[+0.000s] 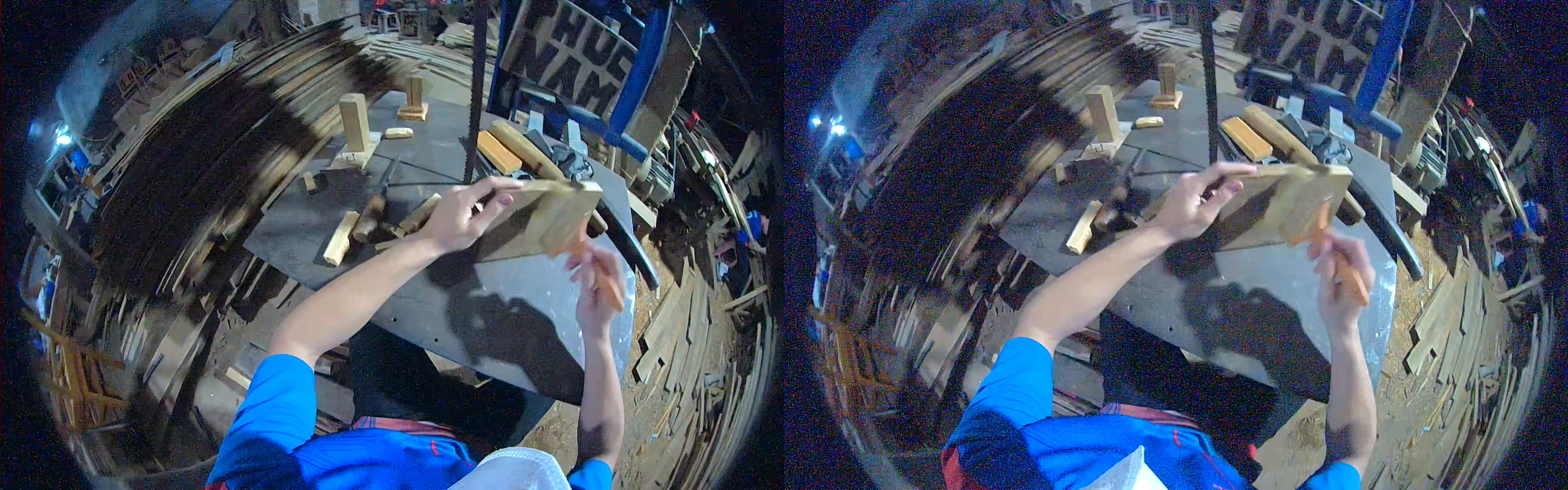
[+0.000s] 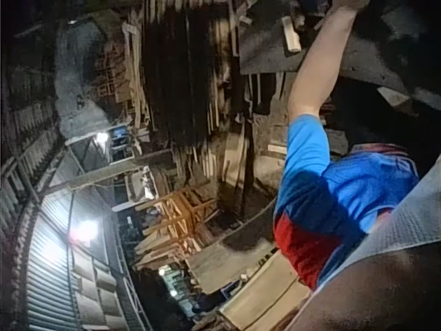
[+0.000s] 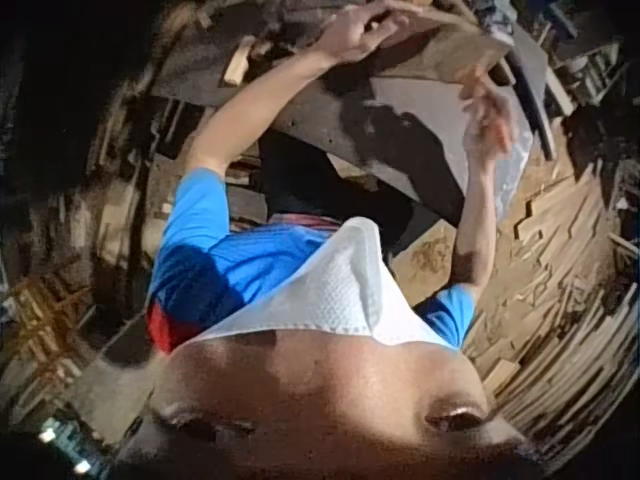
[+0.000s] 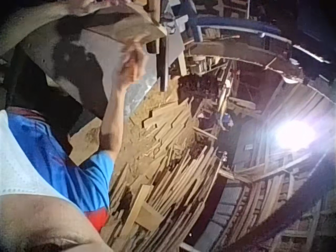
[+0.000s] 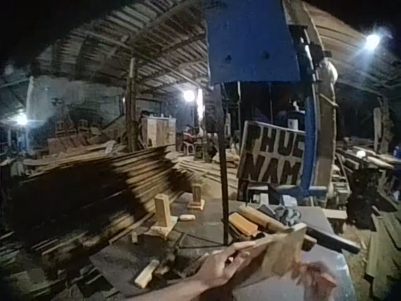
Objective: Using a brush to apply a finish or clear coat to a small wooden block at a workbench.
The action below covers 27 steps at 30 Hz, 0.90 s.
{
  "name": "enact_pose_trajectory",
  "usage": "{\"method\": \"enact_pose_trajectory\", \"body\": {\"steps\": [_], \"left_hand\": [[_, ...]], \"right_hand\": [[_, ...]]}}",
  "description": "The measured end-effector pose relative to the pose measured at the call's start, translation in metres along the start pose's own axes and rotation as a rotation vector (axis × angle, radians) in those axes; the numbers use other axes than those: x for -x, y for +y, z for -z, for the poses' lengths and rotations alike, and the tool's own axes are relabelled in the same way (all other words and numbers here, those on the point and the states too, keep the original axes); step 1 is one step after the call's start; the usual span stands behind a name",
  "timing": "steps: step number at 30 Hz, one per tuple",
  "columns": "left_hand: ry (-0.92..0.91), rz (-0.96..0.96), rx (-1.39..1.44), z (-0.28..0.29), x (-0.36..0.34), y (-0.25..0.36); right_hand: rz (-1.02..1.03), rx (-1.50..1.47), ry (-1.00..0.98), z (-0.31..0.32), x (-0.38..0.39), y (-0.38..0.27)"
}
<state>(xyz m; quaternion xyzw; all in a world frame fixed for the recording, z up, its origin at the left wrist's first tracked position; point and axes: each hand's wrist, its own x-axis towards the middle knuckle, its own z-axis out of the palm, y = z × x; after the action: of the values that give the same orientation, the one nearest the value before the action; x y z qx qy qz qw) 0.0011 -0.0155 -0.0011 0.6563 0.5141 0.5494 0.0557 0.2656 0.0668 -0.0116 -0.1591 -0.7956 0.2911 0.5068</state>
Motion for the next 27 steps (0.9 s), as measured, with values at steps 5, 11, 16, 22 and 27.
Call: {"method": "enact_pose_trajectory", "body": {"steps": [5,11,16,22,27], "left_hand": [[0.024,0.046,-0.023,0.007,0.001,0.007],[0.131,-0.084,0.046,0.001,-0.002,-0.008],[0.083,-0.010,0.038,-0.002,-0.002,-0.007],[0.055,-0.011,0.036,0.003,-0.002,0.002],[0.012,0.040,-0.023,0.007,0.002,0.007]], "right_hand": [[-0.107,-0.026,0.257,-0.002,-0.011,-0.006],[-0.101,-0.132,-0.094,-0.016,-0.001,-0.005],[-0.012,-0.069,-0.336,-0.007,-0.004,-0.014],[0.009,0.128,0.166,0.013,-0.019,0.008],[-0.034,0.097,0.168,0.014,-0.018,0.008]]}}
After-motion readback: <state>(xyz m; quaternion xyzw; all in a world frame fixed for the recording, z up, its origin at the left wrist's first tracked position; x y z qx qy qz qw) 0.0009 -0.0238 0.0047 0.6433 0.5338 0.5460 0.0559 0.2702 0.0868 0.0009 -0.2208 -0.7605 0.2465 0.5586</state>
